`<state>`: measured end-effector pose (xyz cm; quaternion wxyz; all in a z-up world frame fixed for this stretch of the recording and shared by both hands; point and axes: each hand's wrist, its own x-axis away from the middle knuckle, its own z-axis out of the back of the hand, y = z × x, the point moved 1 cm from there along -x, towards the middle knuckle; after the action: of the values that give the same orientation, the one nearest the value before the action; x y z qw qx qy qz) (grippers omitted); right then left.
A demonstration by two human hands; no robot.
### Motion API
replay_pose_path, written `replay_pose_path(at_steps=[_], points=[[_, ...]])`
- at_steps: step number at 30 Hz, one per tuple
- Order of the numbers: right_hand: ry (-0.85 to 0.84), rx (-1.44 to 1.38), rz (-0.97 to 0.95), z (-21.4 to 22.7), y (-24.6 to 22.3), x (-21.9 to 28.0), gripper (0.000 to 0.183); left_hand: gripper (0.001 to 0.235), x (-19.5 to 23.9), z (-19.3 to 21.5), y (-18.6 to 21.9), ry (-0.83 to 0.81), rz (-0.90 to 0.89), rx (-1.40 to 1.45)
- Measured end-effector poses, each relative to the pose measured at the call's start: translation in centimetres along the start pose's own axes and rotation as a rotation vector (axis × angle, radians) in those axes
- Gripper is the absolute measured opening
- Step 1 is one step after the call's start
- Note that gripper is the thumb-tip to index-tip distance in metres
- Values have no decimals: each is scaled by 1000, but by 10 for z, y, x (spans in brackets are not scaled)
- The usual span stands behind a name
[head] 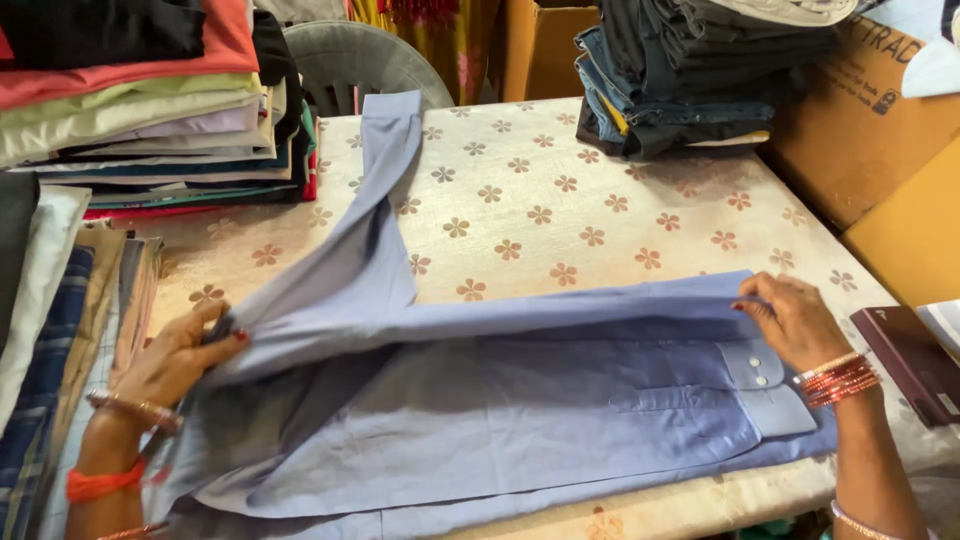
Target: The person picks up a blue button-up shirt, spreads it face-down on a table, and smooths the fabric with both hands. They fold the sleeves in, fold the sides over, then fold the shirt lengthwise and press it flat with their hands.
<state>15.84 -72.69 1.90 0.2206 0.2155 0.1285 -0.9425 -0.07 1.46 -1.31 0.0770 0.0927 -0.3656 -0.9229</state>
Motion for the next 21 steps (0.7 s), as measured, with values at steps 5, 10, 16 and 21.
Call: replay_pose_path(at_steps=[5, 10, 16, 21], points=[[-274, -186, 1, -21, 11, 25, 21, 74, 19, -19, -69, -227, 297, 227], [-439, -230, -112, -15, 2, 37, 24, 76, 24, -26, -59, -278, 299, 8], [-311, -254, -177, -11, 7, 44, 22, 73, 32, -29, -54, -140, 174, -58], [-70, -308, -273, -6, 7, 56, 19, 59, 40, -30, -16, -58, 103, -125]])
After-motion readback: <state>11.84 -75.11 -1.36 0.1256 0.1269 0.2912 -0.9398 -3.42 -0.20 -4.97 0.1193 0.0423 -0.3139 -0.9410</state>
